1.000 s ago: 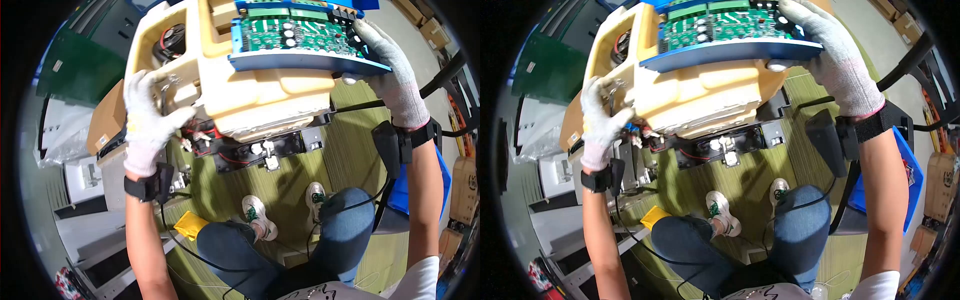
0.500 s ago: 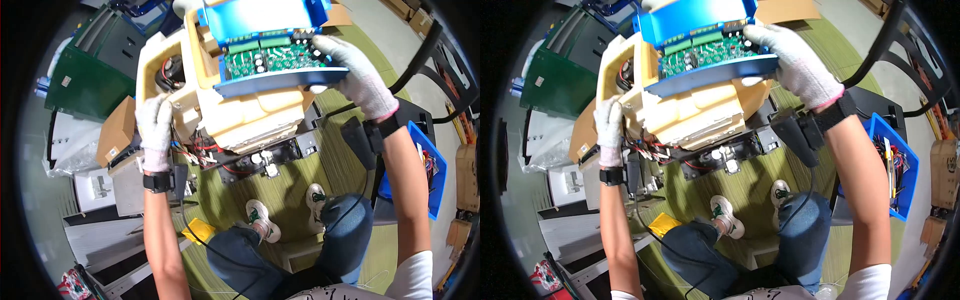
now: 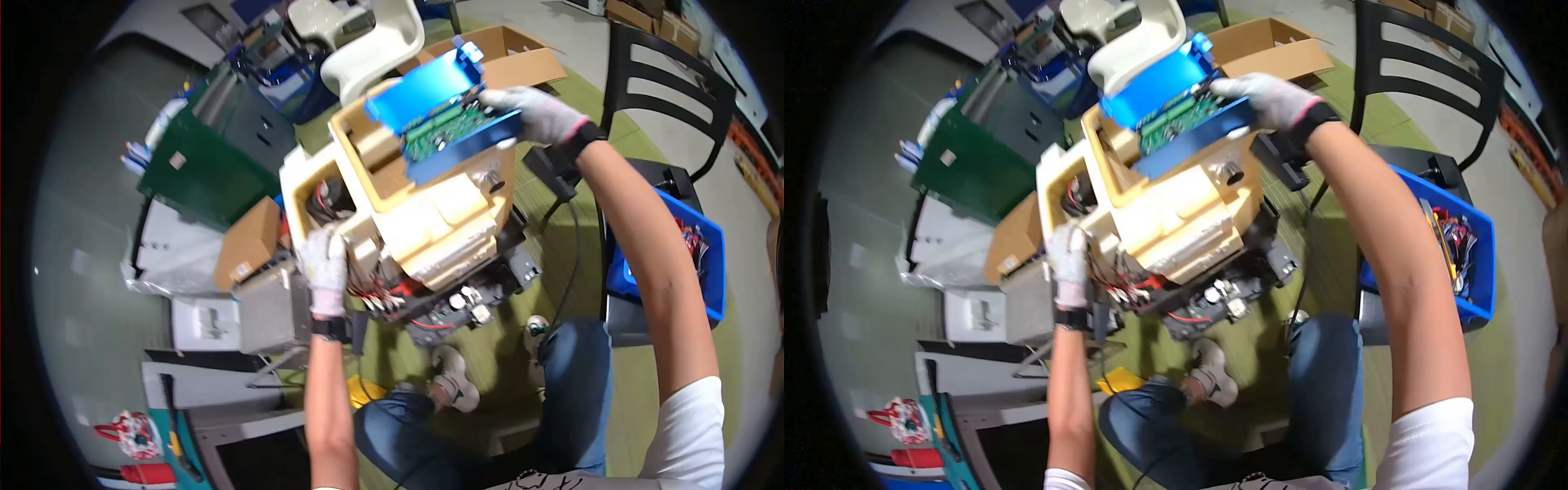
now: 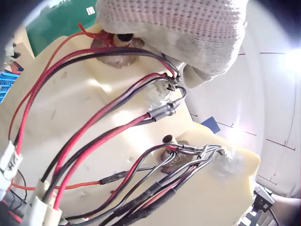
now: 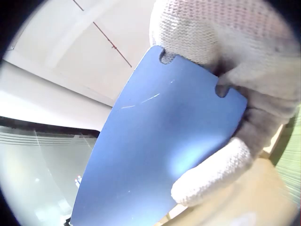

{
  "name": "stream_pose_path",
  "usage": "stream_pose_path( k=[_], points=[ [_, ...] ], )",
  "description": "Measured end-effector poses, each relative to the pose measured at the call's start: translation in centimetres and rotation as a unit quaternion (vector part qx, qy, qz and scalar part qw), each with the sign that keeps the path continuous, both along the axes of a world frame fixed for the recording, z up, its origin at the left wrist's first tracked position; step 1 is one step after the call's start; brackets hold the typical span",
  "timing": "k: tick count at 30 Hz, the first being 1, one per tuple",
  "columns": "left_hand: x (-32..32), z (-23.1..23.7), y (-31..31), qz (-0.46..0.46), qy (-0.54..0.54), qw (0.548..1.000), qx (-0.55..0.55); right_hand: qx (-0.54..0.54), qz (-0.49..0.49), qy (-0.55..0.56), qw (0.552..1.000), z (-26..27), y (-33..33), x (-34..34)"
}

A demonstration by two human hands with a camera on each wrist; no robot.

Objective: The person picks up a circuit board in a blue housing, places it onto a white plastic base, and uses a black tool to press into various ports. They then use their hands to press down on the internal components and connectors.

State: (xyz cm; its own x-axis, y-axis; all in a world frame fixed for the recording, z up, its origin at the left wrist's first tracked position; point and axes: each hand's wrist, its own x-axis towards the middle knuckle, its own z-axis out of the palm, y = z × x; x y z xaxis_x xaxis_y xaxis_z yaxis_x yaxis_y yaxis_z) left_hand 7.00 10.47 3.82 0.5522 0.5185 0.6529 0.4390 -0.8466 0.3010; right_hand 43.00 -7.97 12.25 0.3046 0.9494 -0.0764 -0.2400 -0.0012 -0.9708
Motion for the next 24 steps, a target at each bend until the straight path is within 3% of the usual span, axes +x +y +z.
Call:
stream_pose_path(
  k=[1, 3, 5, 7, 13, 15, 19, 24],
  points=[
    [-0.5, -0.1, -0.9, -0.017, -0.008, 0.999, -0.033, 0.024, 0.022, 0.005, 0.999, -0.4, 0.5, -0.1],
    [-1.6, -1.0, -2.5, 0.048, 0.027, 0.998, -0.032, 0.036, 0.006, -0.007, 0.999, 0.2, -0.1, -1.8],
    [-2.0, -0.4, -4.5, 0.063, 0.047, 0.997, -0.018, -0.006, -0.010, -0.040, 0.999, -1.4, 0.5, -1.9],
    [-2.3, 0.9, -6.5, 0.047, 0.033, 0.998, -0.014, 0.003, 0.035, 0.072, 0.997, -3.0, 0.5, -2.2],
    [-3.0, 1.7, -9.9, 0.060, 0.002, 0.998, -0.015, -0.046, 0.124, 0.050, 0.990, -0.4, -2.1, -7.0],
    [-3.3, 1.1, -10.1, 0.095, 0.029, 0.995, 0.022, -0.064, 0.108, 0.042, 0.991, -0.3, -1.3, -8.7],
    [-3.2, 1.4, -10.4, 0.056, -0.017, 0.998, 0.002, -0.112, 0.109, -0.120, 0.980, 0.5, -0.2, -9.8],
    [-3.6, 2.1, -11.0, 0.065, 0.023, 0.995, -0.066, -0.220, 0.123, -0.316, 0.915, 2.2, 0.7, -10.9]
  ],
)
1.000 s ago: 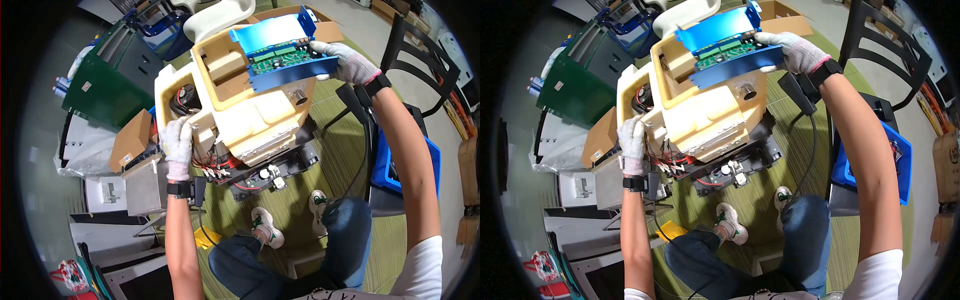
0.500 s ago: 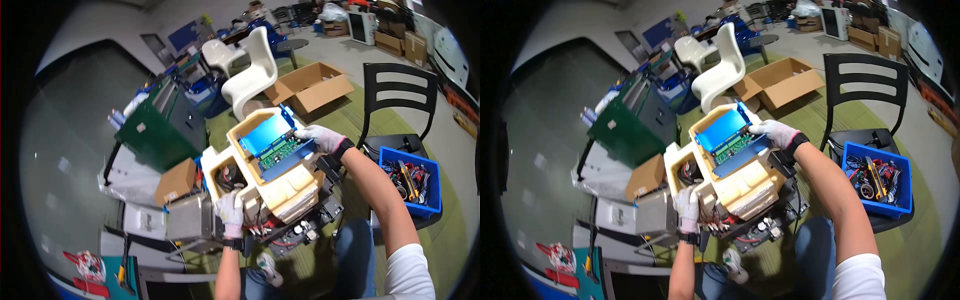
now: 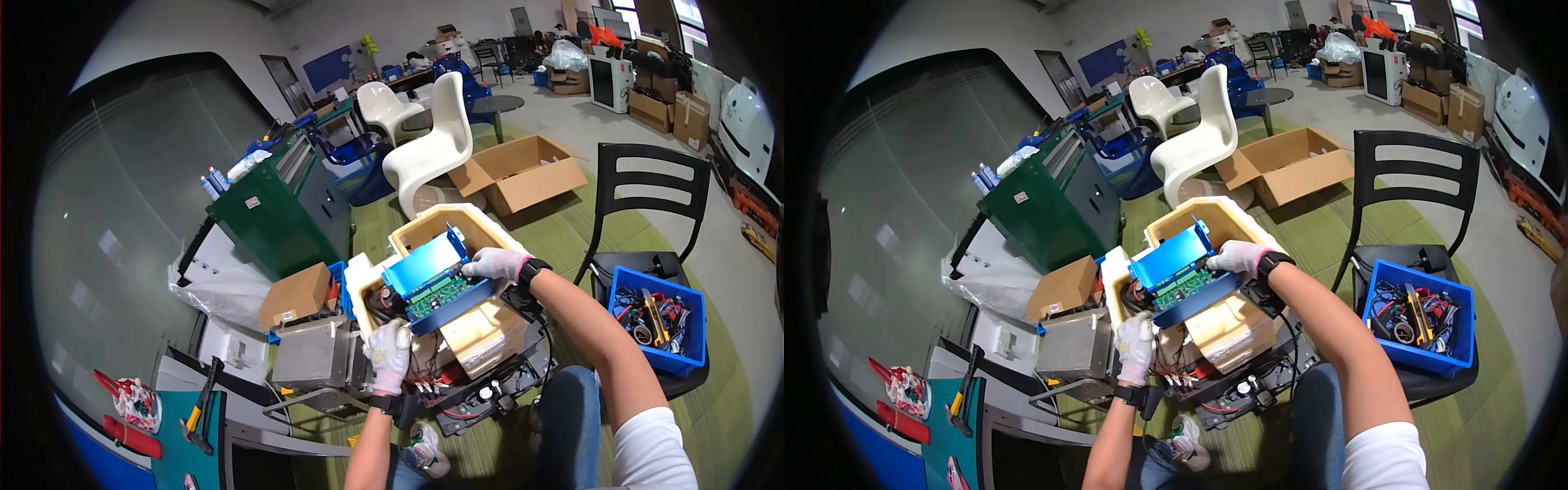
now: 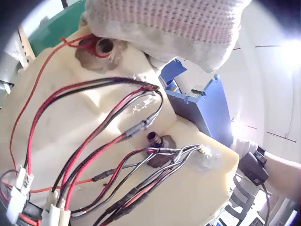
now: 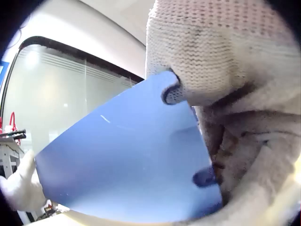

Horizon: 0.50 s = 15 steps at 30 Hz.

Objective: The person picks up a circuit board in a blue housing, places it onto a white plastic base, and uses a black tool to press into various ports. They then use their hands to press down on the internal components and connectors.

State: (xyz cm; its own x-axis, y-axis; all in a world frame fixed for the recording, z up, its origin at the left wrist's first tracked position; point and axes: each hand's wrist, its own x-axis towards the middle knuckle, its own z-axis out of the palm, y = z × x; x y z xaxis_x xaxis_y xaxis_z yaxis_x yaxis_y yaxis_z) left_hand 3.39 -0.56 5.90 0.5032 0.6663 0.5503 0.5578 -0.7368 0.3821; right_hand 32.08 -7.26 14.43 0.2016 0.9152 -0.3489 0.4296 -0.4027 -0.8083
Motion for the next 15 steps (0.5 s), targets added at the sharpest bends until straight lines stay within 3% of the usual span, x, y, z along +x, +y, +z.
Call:
stream_pose_path(
  k=[1, 3, 4, 5, 7, 9, 10, 11, 12, 14, 15],
  points=[
    [0.1, -0.2, -0.2, 0.017, -0.021, 0.997, -0.079, -0.016, 0.012, -0.054, 0.998, 0.2, 0.1, 0.0],
    [0.8, -0.1, -0.9, 0.030, 0.010, 0.998, -0.048, -0.006, -0.012, -0.003, 1.000, 0.7, -0.7, -0.6],
    [1.3, 0.6, -1.7, 0.070, 0.083, 0.992, -0.067, 0.015, 0.016, -0.014, 1.000, -0.1, -0.2, -0.4],
    [1.4, 0.3, -1.8, 0.072, 0.063, 0.994, -0.053, 0.033, 0.044, -0.029, 0.998, -0.8, 0.0, 0.1],
    [1.4, 0.1, -0.9, 0.035, 0.021, 0.992, -0.115, 0.002, 0.073, -0.120, 0.990, 0.6, -0.6, -0.1],
    [1.5, 0.7, -1.4, 0.019, -0.020, 0.995, -0.095, -0.068, 0.118, -0.268, 0.954, 0.5, -0.1, 0.9],
    [1.6, 1.6, -2.3, 0.073, 0.021, 0.990, -0.118, -0.121, 0.079, -0.202, 0.969, 0.0, -0.6, 1.4],
    [1.6, 1.1, -1.7, 0.051, 0.000, 0.993, -0.107, -0.172, 0.037, -0.135, 0.975, 1.0, -1.7, 0.7],
    [1.6, 0.9, -1.7, 0.056, -0.001, 0.991, -0.120, -0.172, 0.025, -0.151, 0.973, 2.1, -2.4, -0.4],
    [1.8, 1.3, -1.5, 0.073, 0.000, 0.989, -0.126, 0.000, 0.196, -0.376, 0.905, -2.5, -1.6, 2.9],
    [1.8, -0.1, -0.4, 0.053, -0.031, 0.992, -0.107, 0.002, 0.171, -0.358, 0.918, -2.4, -2.1, 2.1]
  ],
)
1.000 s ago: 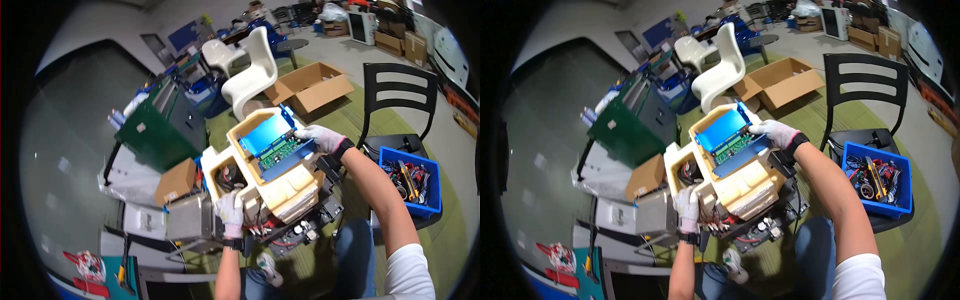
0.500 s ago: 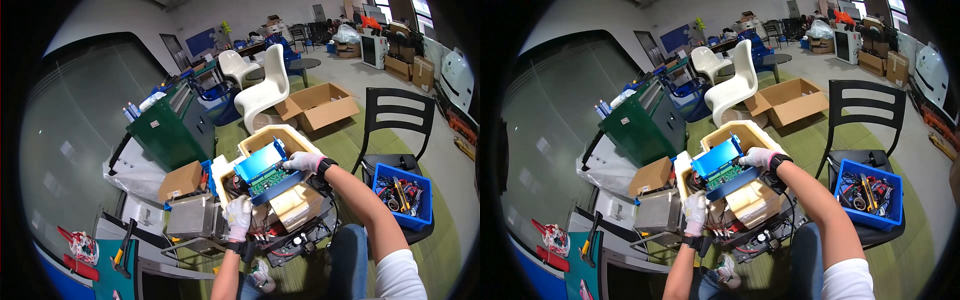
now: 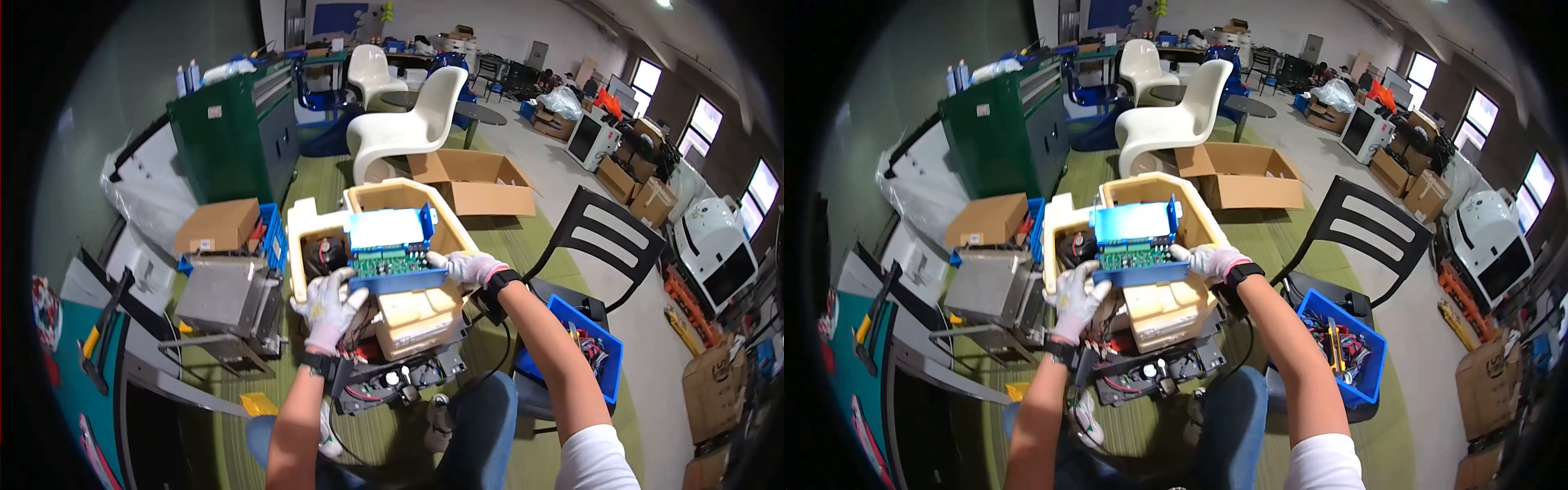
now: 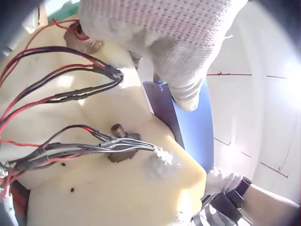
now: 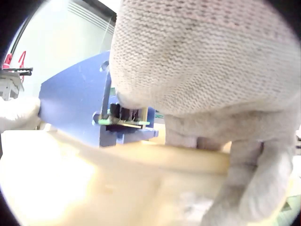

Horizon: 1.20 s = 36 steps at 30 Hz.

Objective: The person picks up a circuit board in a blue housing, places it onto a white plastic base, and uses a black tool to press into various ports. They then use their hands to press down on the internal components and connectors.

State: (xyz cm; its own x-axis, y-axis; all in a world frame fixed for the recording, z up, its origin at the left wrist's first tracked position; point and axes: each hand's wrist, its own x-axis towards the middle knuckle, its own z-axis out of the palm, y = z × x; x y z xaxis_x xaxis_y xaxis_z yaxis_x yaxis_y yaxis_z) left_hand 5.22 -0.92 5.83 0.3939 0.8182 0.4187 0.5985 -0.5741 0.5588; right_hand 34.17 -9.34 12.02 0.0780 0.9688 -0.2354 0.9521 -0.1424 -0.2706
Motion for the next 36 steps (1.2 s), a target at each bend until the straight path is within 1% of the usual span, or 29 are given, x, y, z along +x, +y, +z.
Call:
stream_pose_path(
  k=[1, 2, 4, 5, 8, 9, 10, 12, 13, 14, 15, 16, 18, 20, 21, 22, 23, 25, 26, 27, 28, 30, 31, 33, 34, 36],
  points=[
    [0.1, 0.9, -0.2, 0.007, 0.003, 1.000, -0.002, -0.002, -0.054, 0.048, 0.997, 1.1, -0.5, -1.5],
    [0.2, 1.7, -0.7, 0.017, 0.007, 1.000, -0.008, 0.003, -0.087, 0.069, 0.994, 1.4, -0.8, -2.5],
    [0.1, 1.8, -0.7, 0.019, 0.004, 1.000, -0.015, 0.035, -0.120, 0.071, 0.990, 1.5, -0.9, -3.6],
    [0.3, 1.1, -0.4, 0.039, 0.002, 0.999, 0.017, 0.036, -0.139, 0.046, 0.989, 1.6, -1.3, -4.0],
    [0.0, 1.4, -0.6, 0.031, -0.005, 0.999, -0.017, 0.062, -0.136, 0.046, 0.988, 0.2, -1.1, -3.5],
    [-0.1, 1.4, -0.7, 0.029, -0.019, 0.999, -0.025, 0.017, -0.171, 0.060, 0.983, 0.0, -0.8, -3.4],
    [-0.1, 1.2, -0.8, 0.032, -0.032, 0.999, -0.025, 0.060, -0.146, 0.053, 0.986, -0.5, -0.8, -3.2],
    [-0.2, 1.0, -0.7, 0.038, -0.034, 0.998, -0.025, 0.076, -0.163, 0.075, 0.981, -0.8, -1.1, -3.4],
    [-0.2, 0.8, -0.5, 0.036, -0.026, 0.998, -0.034, 0.084, -0.175, 0.073, 0.978, -0.9, -1.3, -3.8],
    [-0.1, 0.4, -0.4, 0.046, -0.026, 0.999, -0.006, 0.088, -0.190, 0.074, 0.975, -1.0, -1.5, -4.0],
    [0.0, 0.2, -0.3, 0.053, -0.025, 0.998, 0.001, 0.046, -0.247, 0.122, 0.960, -0.4, -1.8, -4.9],
    [0.1, 0.1, -0.3, 0.057, -0.022, 0.998, 0.008, 0.058, -0.198, 0.083, 0.975, -1.2, -1.4, -3.9],
    [0.5, -0.2, 0.2, 0.057, 0.013, 0.998, 0.007, 0.111, -0.168, 0.063, 0.978, -2.7, -1.6, -2.8],
    [0.4, 0.0, 0.4, 0.046, 0.034, 0.998, 0.003, 0.132, -0.118, 0.012, 0.984, -2.6, -2.6, -3.3],
    [0.6, -0.2, 0.5, 0.041, 0.032, 0.999, 0.010, 0.090, -0.114, -0.024, 0.989, -1.7, -3.0, -4.3],
    [0.6, -0.5, 0.8, 0.036, 0.031, 0.999, 0.020, 0.072, -0.124, -0.043, 0.989, -2.8, -3.1, -3.7],
    [0.7, -1.4, 1.3, 0.028, 0.020, 0.998, 0.053, 0.052, -0.134, -0.061, 0.988, -3.8, -3.1, -3.1],
    [0.7, -0.7, 1.1, 0.017, 0.048, 0.998, 0.033, 0.072, -0.077, -0.160, 0.981, -1.9, -5.0, -5.3],
    [0.8, -0.7, 1.4, 0.006, 0.061, 0.998, 0.027, 0.087, -0.059, -0.198, 0.975, -2.3, -5.6, -5.2],
    [0.8, -1.9, 2.2, -0.010, 0.036, 0.999, 0.036, 0.133, -0.055, -0.176, 0.974, -2.2, -6.1, -5.4],
    [0.8, -1.9, 2.2, -0.021, 0.024, 0.998, 0.046, 0.015, -0.244, 0.039, 0.969, 0.1, -5.8, -7.1],
    [0.8, -2.4, 2.9, -0.049, -0.005, 0.998, 0.040, 0.041, -0.310, 0.079, 0.946, 1.3, -6.4, -8.8],
    [0.6, -2.2, 2.7, -0.057, 0.002, 0.998, 0.039, 0.070, -0.265, 0.049, 0.961, 0.2, -6.6, -8.1],
    [0.4, -1.8, 2.0, -0.069, 0.009, 0.997, 0.036, 0.081, -0.234, 0.018, 0.969, -0.7, -7.2, -7.6],
    [0.2, -1.7, 1.8, -0.068, 0.009, 0.997, 0.041, 0.026, -0.276, 0.060, 0.959, 0.1, -7.1, -7.7],
    [0.1, -1.7, 1.6, -0.064, 0.002, 0.997, 0.050, 0.038, -0.260, 0.026, 0.964, 0.1, -7.0, -7.6]
  ],
)
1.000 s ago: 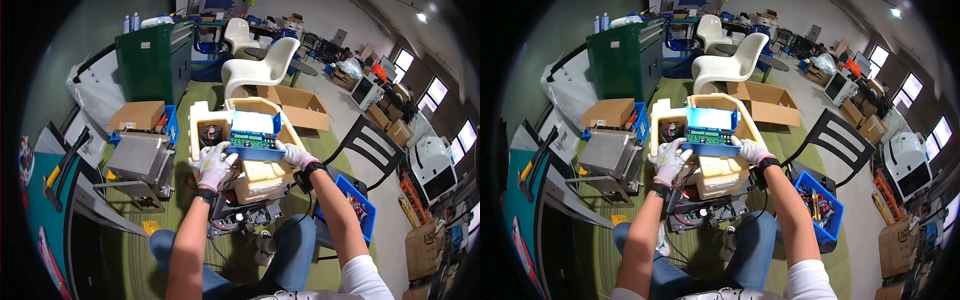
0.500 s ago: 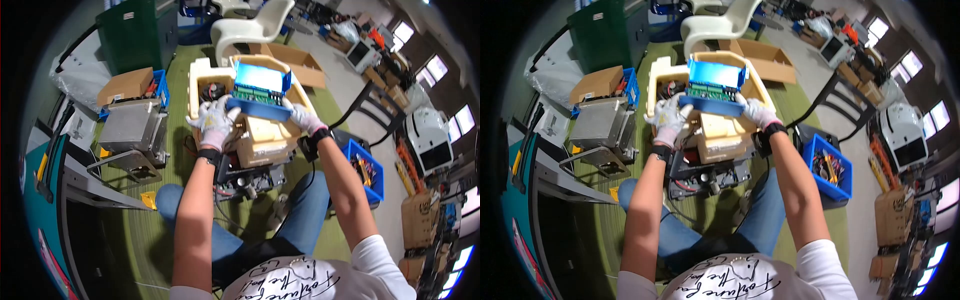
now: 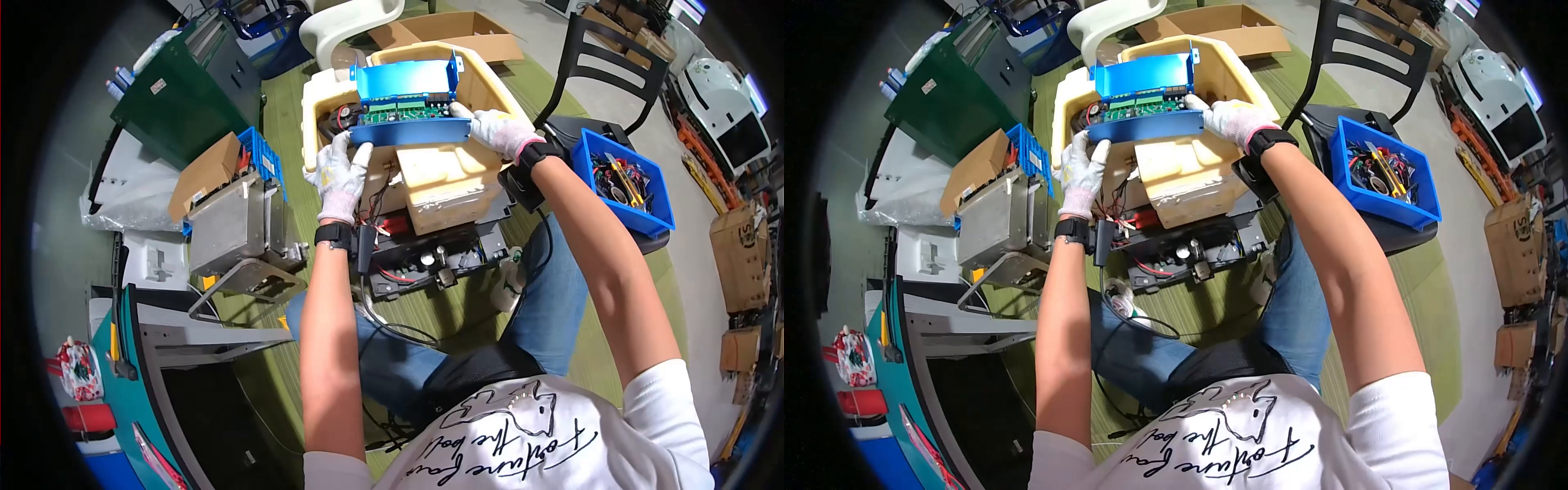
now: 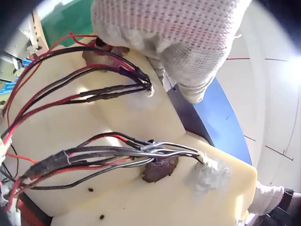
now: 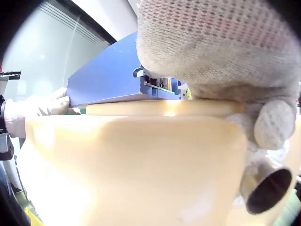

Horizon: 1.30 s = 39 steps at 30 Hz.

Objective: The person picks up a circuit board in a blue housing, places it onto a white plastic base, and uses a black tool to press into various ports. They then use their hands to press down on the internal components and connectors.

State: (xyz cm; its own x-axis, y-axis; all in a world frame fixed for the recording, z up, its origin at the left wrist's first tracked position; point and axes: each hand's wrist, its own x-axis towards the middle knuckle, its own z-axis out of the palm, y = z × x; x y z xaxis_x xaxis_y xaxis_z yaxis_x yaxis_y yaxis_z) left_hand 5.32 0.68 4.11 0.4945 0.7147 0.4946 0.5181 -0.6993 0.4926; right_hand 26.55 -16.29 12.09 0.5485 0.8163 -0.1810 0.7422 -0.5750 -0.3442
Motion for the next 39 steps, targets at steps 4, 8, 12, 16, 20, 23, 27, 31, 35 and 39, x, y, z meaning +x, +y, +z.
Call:
stream_pose_path(
  k=[4, 8, 12, 16, 20, 23, 27, 31, 35, 39],
  points=[
    [-0.2, -0.4, 0.8, -0.007, -0.006, 1.000, -0.010, 0.002, -0.035, 0.008, 0.999, 1.6, 0.1, -1.2],
    [-0.3, -1.0, 0.9, -0.011, -0.031, 0.999, -0.023, -0.020, -0.044, 0.079, 0.996, 2.1, 0.4, -0.8],
    [-0.8, -0.9, 1.1, -0.027, -0.030, 0.998, -0.039, 0.009, -0.074, 0.183, 0.980, 2.1, 0.5, -0.8],
    [-1.0, -0.2, 0.6, -0.049, -0.028, 0.996, -0.071, -0.023, -0.060, 0.159, 0.985, 2.3, 0.2, -0.7],
    [-1.2, 0.6, 0.1, -0.053, -0.026, 0.994, -0.087, -0.036, 0.002, 0.111, 0.993, 1.5, 0.4, 0.3],
    [-1.4, 0.9, 0.0, -0.042, -0.007, 0.996, -0.083, -0.055, 0.006, 0.109, 0.992, 3.1, -0.2, -0.2],
    [-1.3, 1.5, 0.3, -0.052, 0.023, 0.997, -0.059, -0.022, 0.002, 0.180, 0.983, 2.8, -0.7, -0.1],
    [-1.4, 2.7, 0.3, -0.068, 0.063, 0.990, -0.107, -0.022, -0.002, 0.193, 0.981, 2.1, -0.6, 0.5],
    [-1.9, 1.6, 2.5, -0.125, 0.068, 0.976, -0.165, 0.003, 0.033, 0.147, 0.989, 1.7, -0.6, 1.0],
    [-2.0, 0.8, 3.4, -0.129, 0.088, 0.975, -0.156, -0.032, 0.049, 0.111, 0.992, 2.2, -0.6, 1.0]
  ],
)
